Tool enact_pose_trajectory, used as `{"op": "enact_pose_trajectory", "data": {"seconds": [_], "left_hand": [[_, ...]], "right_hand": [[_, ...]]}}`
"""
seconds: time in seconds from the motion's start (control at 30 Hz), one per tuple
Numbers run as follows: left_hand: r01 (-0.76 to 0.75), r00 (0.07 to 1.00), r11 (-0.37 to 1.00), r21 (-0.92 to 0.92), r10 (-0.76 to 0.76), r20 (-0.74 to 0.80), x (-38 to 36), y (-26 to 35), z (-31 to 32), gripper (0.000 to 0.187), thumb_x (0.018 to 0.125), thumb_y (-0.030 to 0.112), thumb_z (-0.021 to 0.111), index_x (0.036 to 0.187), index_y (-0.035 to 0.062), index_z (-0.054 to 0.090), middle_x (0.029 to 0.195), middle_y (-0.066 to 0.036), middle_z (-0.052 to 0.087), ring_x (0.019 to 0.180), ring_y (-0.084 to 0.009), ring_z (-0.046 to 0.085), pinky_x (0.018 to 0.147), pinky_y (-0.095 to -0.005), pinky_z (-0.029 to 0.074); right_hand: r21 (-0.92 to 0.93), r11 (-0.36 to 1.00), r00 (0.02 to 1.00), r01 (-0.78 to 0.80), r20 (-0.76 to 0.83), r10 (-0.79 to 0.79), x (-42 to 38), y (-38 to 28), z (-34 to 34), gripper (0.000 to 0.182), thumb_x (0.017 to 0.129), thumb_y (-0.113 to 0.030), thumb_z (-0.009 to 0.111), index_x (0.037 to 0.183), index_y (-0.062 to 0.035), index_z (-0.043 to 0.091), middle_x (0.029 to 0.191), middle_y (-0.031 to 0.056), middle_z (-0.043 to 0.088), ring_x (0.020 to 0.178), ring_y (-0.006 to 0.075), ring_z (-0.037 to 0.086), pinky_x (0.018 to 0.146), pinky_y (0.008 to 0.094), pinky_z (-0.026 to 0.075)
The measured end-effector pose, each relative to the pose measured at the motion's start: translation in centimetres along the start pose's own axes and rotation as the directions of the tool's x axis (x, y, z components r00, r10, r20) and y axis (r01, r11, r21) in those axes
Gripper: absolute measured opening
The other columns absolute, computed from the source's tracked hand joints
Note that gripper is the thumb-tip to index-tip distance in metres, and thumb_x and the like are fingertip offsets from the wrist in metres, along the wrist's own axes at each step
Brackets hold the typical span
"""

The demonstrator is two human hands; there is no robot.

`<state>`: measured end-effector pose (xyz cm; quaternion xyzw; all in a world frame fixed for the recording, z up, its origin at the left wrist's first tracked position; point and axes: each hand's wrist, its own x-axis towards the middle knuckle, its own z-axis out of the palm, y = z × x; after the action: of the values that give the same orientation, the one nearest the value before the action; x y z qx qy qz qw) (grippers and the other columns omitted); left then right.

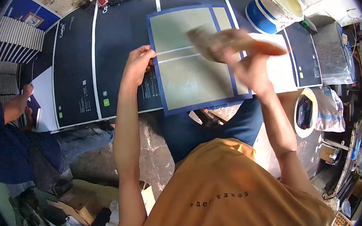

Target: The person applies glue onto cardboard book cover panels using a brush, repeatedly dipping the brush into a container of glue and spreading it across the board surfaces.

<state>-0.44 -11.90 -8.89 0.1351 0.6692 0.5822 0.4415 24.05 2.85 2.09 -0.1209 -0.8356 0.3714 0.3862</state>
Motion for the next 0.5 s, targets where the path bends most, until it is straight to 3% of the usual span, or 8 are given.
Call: {"op": "enact_pose_trajectory", "data": {"seconds": [0.03, 0.07, 0.1, 0.13, 0.27, 0.37, 0.43, 0.5], "left_hand": [[-0.005, 1.0, 1.0, 0.004, 0.005, 0.003, -0.1, 0.1, 0.1, 0.014, 0.081, 0.012, 0.066, 0.094, 0.0049, 0.067, 0.072, 0.004, 0.055, 0.061, -0.0054, 0.048, 0.052, -0.0225, 0.033], [-0.011, 1.0, 1.0, 0.005, 0.011, 0.004, -0.2, 0.2, 0.1, 0.015, 0.082, 0.013, 0.066, 0.094, 0.005, 0.067, 0.072, 0.004, 0.056, 0.061, -0.0053, 0.048, 0.051, -0.0222, 0.032], [-0.029, 0.999, 1.0, 0.005, 0.029, 0.023, 0.1, -0.1, -0.2, 0.015, 0.081, 0.013, 0.066, 0.094, 0.0057, 0.069, 0.072, 0.003, 0.057, 0.059, -0.0056, 0.047, 0.051, -0.0229, 0.032], [-0.024, 1.0, 0.999, 0.036, 0.025, -0.006, -0.1, 0.0, -0.1, 0.013, 0.081, 0.013, 0.066, 0.092, 0.006, 0.069, 0.072, 0.003, 0.057, 0.059, -0.0056, 0.047, 0.051, -0.0231, 0.032], [-0.015, 0.999, 0.996, 0.084, 0.018, -0.042, -0.3, 0.2, 0.2, 0.01, 0.081, 0.016, 0.066, 0.086, 0.0069, 0.067, 0.072, 0.005, 0.056, 0.06, -0.0057, 0.047, 0.052, -0.0237, 0.032], [-0.005, 1.0, 0.994, 0.107, 0.008, -0.025, -0.5, 0.5, 0.3, 0.009, 0.081, 0.016, 0.066, 0.084, 0.0074, 0.066, 0.072, 0.005, 0.056, 0.061, -0.0056, 0.047, 0.052, -0.0236, 0.032], [0.001, 0.998, 0.991, 0.135, 0.007, -0.058, -1.4, 1.4, 0.8, 0.008, 0.083, 0.015, 0.065, 0.086, 0.0076, 0.066, 0.074, 0.005, 0.056, 0.06, -0.005, 0.047, 0.052, -0.0228, 0.033], [-0.012, 1.0, 0.995, 0.101, 0.012, 0.001, -1.4, 1.0, 0.6, 0.016, 0.086, 0.016, 0.063, 0.099, 0.0072, 0.065, 0.076, 0.006, 0.055, 0.06, -0.0037, 0.045, 0.053, -0.0216, 0.033]], "right_hand": [[-0.043, 0.921, 0.884, 0.387, 0.302, -0.357, 1.0, -0.2, 0.0, 0.02, 0.08, -0.014, 0.071, 0.099, -0.0085, 0.066, 0.101, 0.0078, 0.068, 0.087, 0.0257, 0.065, 0.075, 0.0379, 0.048], [-0.118, 0.924, 0.831, 0.364, 0.49, -0.265, 0.7, -2.2, 1.0, 0.027, 0.074, -0.019, 0.069, 0.099, -0.0122, 0.067, 0.102, 0.0038, 0.066, 0.092, 0.0237, 0.061, 0.078, 0.0372, 0.043], [-0.166, 0.877, 0.799, 0.451, 0.512, -0.314, -0.6, -3.3, 2.0, 0.029, 0.072, -0.021, 0.063, 0.1, -0.0162, 0.068, 0.098, -0.0007, 0.064, 0.095, 0.0184, 0.058, 0.079, 0.0334, 0.039], [-0.16, 0.838, 0.677, 0.521, 0.676, -0.292, -1.3, -4.1, 1.7, 0.03, 0.075, -0.021, 0.06, 0.104, -0.0189, 0.068, 0.094, -0.0023, 0.062, 0.093, 0.016, 0.058, 0.08, 0.0334, 0.04], [-0.201, 0.741, 0.606, 0.641, 0.725, -0.328, -6.8, -6.3, -0.5, 0.029, 0.076, -0.023, 0.06, 0.104, -0.0191, 0.065, 0.091, -0.0042, 0.06, 0.095, 0.0129, 0.058, 0.082, 0.031, 0.039], [-0.048, 0.829, 0.474, 0.557, 0.838, -0.27, -7.5, -8.5, -3.4, 0.031, 0.072, -0.019, 0.064, 0.103, -0.0188, 0.066, 0.101, -0.0031, 0.062, 0.101, 0.0145, 0.058, 0.085, 0.0321, 0.039], [-0.133, 0.804, 0.586, 0.579, 0.754, -0.297, -5.8, -8.3, -3.8, 0.029, 0.073, -0.021, 0.064, 0.102, -0.0176, 0.068, 0.105, -0.0031, 0.063, 0.101, 0.0157, 0.057, 0.084, 0.0325, 0.039], [-0.199, 0.803, 0.691, 0.561, 0.648, -0.322, -3.0, -6.6, -3.2, 0.03, 0.074, -0.023, 0.063, 0.103, -0.0175, 0.069, 0.101, -0.0034, 0.063, 0.1, 0.017, 0.057, 0.083, 0.0338, 0.039]]}}
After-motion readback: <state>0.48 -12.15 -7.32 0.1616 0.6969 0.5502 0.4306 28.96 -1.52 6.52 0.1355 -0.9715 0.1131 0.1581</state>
